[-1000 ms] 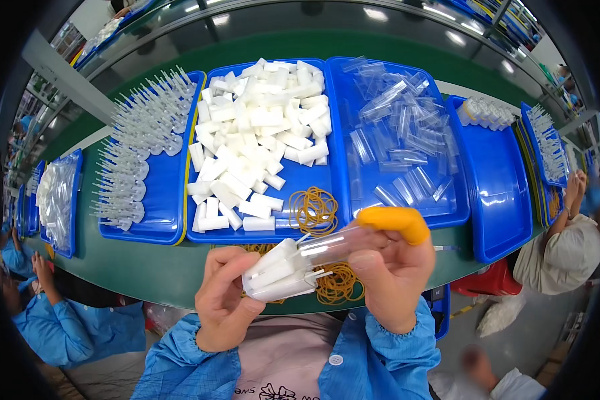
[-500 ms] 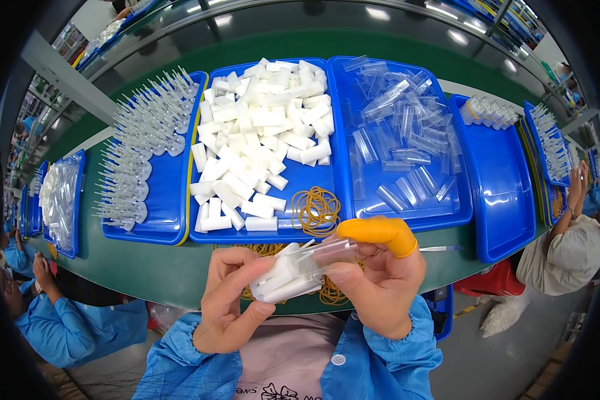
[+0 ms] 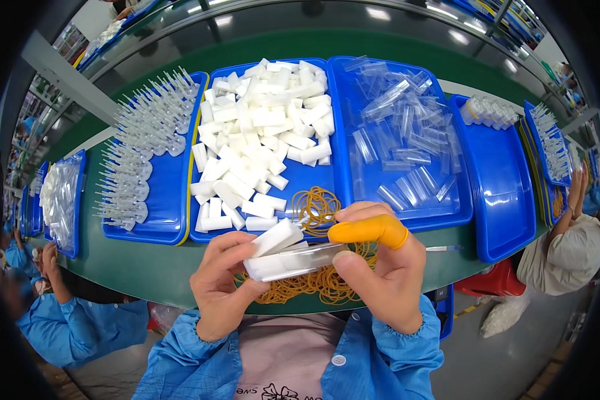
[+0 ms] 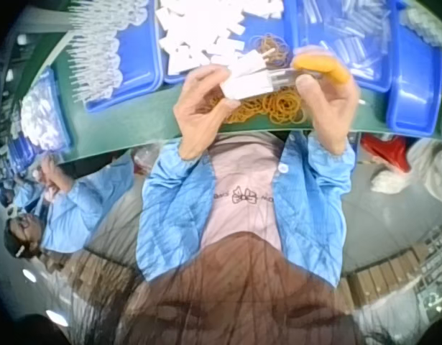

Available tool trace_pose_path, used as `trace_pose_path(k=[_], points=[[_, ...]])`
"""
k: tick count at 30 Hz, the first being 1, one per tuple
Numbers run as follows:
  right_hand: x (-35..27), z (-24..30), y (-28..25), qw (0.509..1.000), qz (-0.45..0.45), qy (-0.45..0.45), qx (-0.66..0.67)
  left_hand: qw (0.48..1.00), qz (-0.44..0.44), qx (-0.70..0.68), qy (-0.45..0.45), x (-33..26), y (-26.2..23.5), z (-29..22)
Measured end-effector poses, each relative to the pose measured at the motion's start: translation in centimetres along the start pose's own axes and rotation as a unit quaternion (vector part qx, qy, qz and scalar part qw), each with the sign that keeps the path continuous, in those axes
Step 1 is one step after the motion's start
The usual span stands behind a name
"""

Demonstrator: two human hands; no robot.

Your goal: The person assembles medical supplies by inserting white foam cylinders into clear plastic tubes. They use yellow rubber bands to secure the foam inside the tubes and use scissors to trim the excess band. The person works at a green table with blue trays containing the components.

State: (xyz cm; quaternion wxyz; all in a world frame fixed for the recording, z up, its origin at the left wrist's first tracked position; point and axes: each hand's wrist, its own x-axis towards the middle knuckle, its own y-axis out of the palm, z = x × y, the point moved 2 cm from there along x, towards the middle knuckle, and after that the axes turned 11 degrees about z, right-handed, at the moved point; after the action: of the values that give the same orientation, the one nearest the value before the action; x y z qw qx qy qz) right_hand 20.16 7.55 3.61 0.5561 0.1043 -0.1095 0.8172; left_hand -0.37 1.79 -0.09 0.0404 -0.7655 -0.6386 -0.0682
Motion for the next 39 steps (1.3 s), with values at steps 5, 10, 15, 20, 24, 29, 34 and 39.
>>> trace_pose_path(k=[5,10,15,20,24,29,34,39], points=[[0.1,-0.2,0.0,0.999,-0.033,-0.002,-0.011,0.986,0.009,-0.163,0.02,0.0,0.3,0.6],[-0.4,-0.4,0.3,0.998,-0.011,-0.031,-0.049,0.959,0.009,-0.284,-0.024,0.6,0.5,-0.4],[-0.8,0.0,1.5,0.998,-0.007,-0.038,-0.044,0.973,0.034,-0.23,0.0,0.0,0.5,0.0],[-1.3,0.0,1.9,0.996,-0.005,-0.048,-0.081,0.978,0.026,-0.208,0.018,-0.4,0.8,-0.1],[-1.5,-0.1,2.1,0.993,-0.002,-0.049,-0.104,0.978,0.02,-0.207,0.02,-0.4,0.9,-0.1],[-1.4,-0.1,2.2,0.992,0.003,-0.058,-0.115,0.978,0.019,-0.209,0.019,-0.5,0.8,-0.1],[0.0,0.9,1.9,0.987,0.061,-0.053,-0.141,0.969,-0.006,-0.246,0.005,0.0,0.5,0.0],[1.2,0.5,-3.9,0.938,-0.022,0.026,-0.345,0.971,-0.063,-0.229,-0.023,0.0,-0.7,0.3]])
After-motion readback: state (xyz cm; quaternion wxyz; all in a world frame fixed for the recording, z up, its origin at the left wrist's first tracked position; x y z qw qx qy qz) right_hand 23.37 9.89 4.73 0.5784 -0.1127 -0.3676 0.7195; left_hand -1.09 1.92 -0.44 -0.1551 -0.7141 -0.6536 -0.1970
